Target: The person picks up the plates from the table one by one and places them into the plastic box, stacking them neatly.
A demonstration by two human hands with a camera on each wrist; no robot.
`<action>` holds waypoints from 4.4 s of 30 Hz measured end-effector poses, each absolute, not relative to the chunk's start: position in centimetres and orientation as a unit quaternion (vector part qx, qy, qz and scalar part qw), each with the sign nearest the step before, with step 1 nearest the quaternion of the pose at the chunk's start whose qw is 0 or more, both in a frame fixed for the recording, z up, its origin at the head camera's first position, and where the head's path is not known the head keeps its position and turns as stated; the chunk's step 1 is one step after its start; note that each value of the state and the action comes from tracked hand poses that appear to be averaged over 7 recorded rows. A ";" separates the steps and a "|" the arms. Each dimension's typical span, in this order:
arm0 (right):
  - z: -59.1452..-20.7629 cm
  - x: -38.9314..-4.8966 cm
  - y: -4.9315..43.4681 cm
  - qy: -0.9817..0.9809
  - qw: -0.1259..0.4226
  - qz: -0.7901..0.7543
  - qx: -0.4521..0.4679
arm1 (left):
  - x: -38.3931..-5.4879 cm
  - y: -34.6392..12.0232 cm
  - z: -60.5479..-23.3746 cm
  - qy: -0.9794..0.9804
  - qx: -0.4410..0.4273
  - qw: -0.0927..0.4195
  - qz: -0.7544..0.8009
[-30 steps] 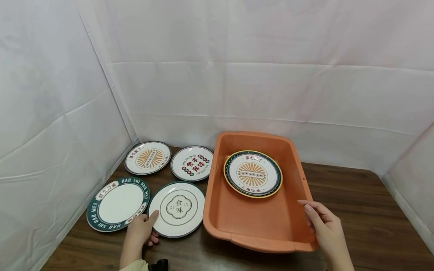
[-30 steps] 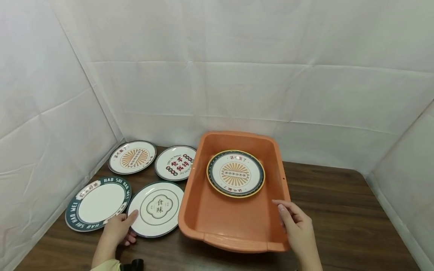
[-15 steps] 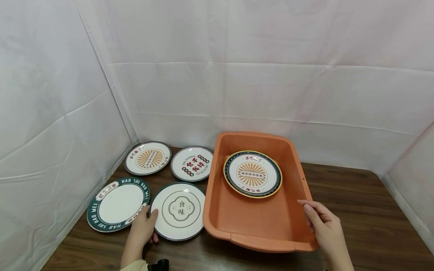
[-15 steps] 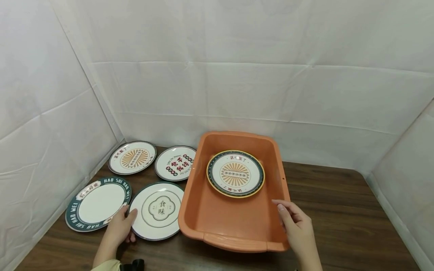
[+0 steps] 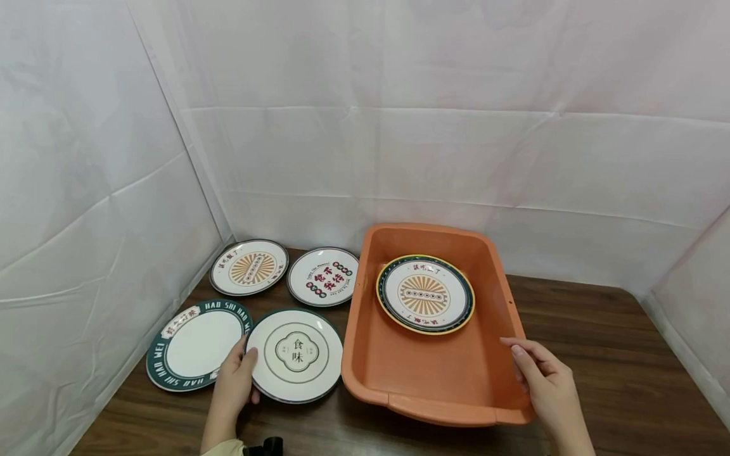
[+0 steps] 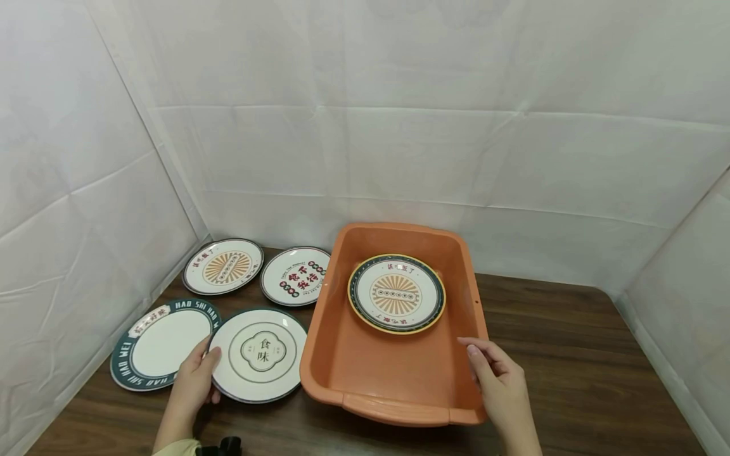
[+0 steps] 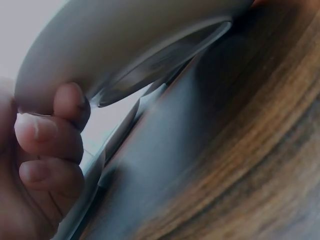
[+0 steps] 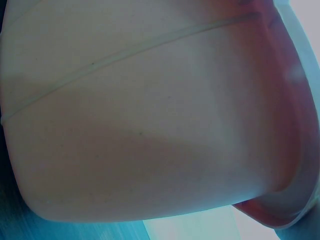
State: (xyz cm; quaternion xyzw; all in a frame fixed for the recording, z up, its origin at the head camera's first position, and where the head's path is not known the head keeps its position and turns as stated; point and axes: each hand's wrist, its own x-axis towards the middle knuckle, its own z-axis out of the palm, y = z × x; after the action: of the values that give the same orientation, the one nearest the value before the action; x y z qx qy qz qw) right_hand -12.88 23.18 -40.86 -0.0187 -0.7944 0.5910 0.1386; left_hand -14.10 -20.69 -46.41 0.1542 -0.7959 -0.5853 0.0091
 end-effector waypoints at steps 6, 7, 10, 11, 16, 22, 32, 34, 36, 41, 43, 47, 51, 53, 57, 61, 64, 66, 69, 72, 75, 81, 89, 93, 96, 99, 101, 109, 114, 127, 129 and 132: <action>-40.8 -12.9 23.2 -0.795 0.138 0.590 -0.020 | -14.0 -20.8 -46.5 -0.788 0.160 0.031 -0.594; -40.8 -12.9 23.2 -0.795 0.137 0.590 -0.019 | -14.0 -20.8 -46.5 -0.785 0.161 0.036 -0.597; -40.8 -12.8 23.2 -0.794 0.138 0.591 -0.018 | -14.0 -20.9 -46.4 -0.774 0.172 0.053 -0.607; -40.8 -12.8 23.2 -0.794 0.138 0.592 -0.018 | -14.0 -20.9 -46.4 -0.769 0.175 0.061 -0.611; -40.8 -12.8 23.1 -0.793 0.141 0.592 -0.017 | -13.8 -20.8 -45.9 -0.721 0.202 0.109 -0.654; -40.8 -12.8 23.2 -0.794 0.142 0.591 -0.013 | -13.3 -20.7 -45.1 -0.654 0.221 0.139 -0.710; -40.8 -12.8 23.1 -0.795 0.140 0.590 -0.017 | -13.1 -20.0 -43.7 -0.612 0.247 0.129 -0.740; -40.7 -12.8 23.0 -0.794 0.139 0.591 -0.017 | -13.0 -19.8 -43.3 -0.609 0.244 0.131 -0.743; -40.7 -12.7 23.0 -0.792 0.140 0.594 -0.015 | -12.8 -19.5 -42.9 -0.607 0.237 0.132 -0.747; -40.5 -12.6 22.8 -0.788 0.143 0.598 -0.017 | -12.7 -18.4 -41.8 -0.600 0.212 0.131 -0.760; -40.4 -12.6 22.8 -0.792 0.145 0.593 -0.020 | -12.7 -17.8 -41.4 -0.597 0.202 0.128 -0.765; -40.2 -12.4 22.6 -0.805 0.148 0.574 -0.024 | -12.7 -16.4 -40.7 -0.598 0.180 0.113 -0.773; -39.8 -12.1 22.3 -0.814 0.160 0.559 -0.012 | -12.6 -15.0 -40.0 -0.611 0.148 0.104 -0.770; -39.6 -11.9 22.1 -0.813 0.162 0.559 0.002 | -12.5 -14.3 -39.8 -0.613 0.131 0.102 -0.772; -39.1 -11.6 21.5 -0.810 0.157 0.563 0.037 | -12.4 -12.6 -39.4 -0.624 0.098 0.096 -0.770; -38.7 -11.3 20.6 -0.810 0.152 0.564 0.061 | -12.2 -10.7 -39.2 -0.630 0.063 0.077 -0.771; -38.7 -11.2 19.9 -0.811 0.150 0.561 0.080 | -12.0 -9.3 -39.2 -0.628 0.030 0.067 -0.775; -38.7 -11.1 19.6 -0.814 0.148 0.555 0.087 | -11.8 -8.4 -39.2 -0.628 0.008 0.060 -0.776; -38.7 -11.0 19.3 -0.818 0.148 0.551 0.073 | -11.5 -7.2 -39.2 -0.624 -0.028 0.052 -0.779; -38.7 -10.8 19.1 -0.820 0.148 0.550 0.052 | -11.2 -6.4 -39.2 -0.618 -0.050 0.047 -0.783; -38.6 -10.7 19.2 -0.819 0.130 0.557 0.039 | -10.9 -5.8 -39.0 -0.614 -0.052 0.045 -0.787; -38.1 -10.5 19.4 -0.812 0.066 0.581 0.006 | -10.7 -5.0 -38.9 -0.599 -0.040 0.046 -0.798; -37.9 -11.0 18.9 -0.774 0.014 0.633 -0.005 | -10.8 -4.3 -39.0 -0.586 -0.065 0.021 -0.808; -37.7 -11.1 18.8 -0.774 0.006 0.633 -0.032 | -11.1 -4.2 -39.0 -0.585 -0.070 -0.008 -0.808; -37.7 -11.2 18.7 -0.768 0.007 0.638 -0.057 | -11.5 -4.2 -38.9 -0.601 -0.077 -0.032 -0.795; -37.6 -11.2 18.5 -0.771 0.017 0.631 -0.088 | -11.9 -4.1 -38.5 -0.632 -0.086 -0.047 -0.769; -37.4 -11.3 18.3 -0.776 0.021 0.622 -0.105 | -12.2 -4.1 -38.1 -0.662 -0.086 -0.047 -0.743; -35.5 -12.7 18.3 -0.778 0.046 0.627 -0.015 | -13.5 -3.8 -36.8 -0.728 -0.136 0.057 -0.669; -33.6 -13.8 18.9 -0.792 0.030 0.610 0.005 | -14.5 -3.5 -35.8 -0.733 -0.149 0.084 -0.659; -31.5 -17.7 18.6 -0.779 0.061 0.624 0.014 | -18.7 -2.7 -32.8 -0.713 -0.142 0.127 -0.675; -31.4 -18.3 18.6 -0.778 0.069 0.624 0.009 | -19.4 -2.4 -32.7 -0.716 -0.127 0.134 -0.674; -31.3 -19.5 18.5 -0.773 0.083 0.629 -0.005 | -20.9 -1.8 -32.6 -0.710 -0.100 0.147 -0.681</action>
State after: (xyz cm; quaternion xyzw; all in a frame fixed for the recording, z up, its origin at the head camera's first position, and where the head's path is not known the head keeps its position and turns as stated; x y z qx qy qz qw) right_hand -19.48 18.52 -31.34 -0.0047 -0.7733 0.6286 0.0825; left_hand -20.85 -1.76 -32.58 -0.0997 -0.7105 -0.6809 0.1471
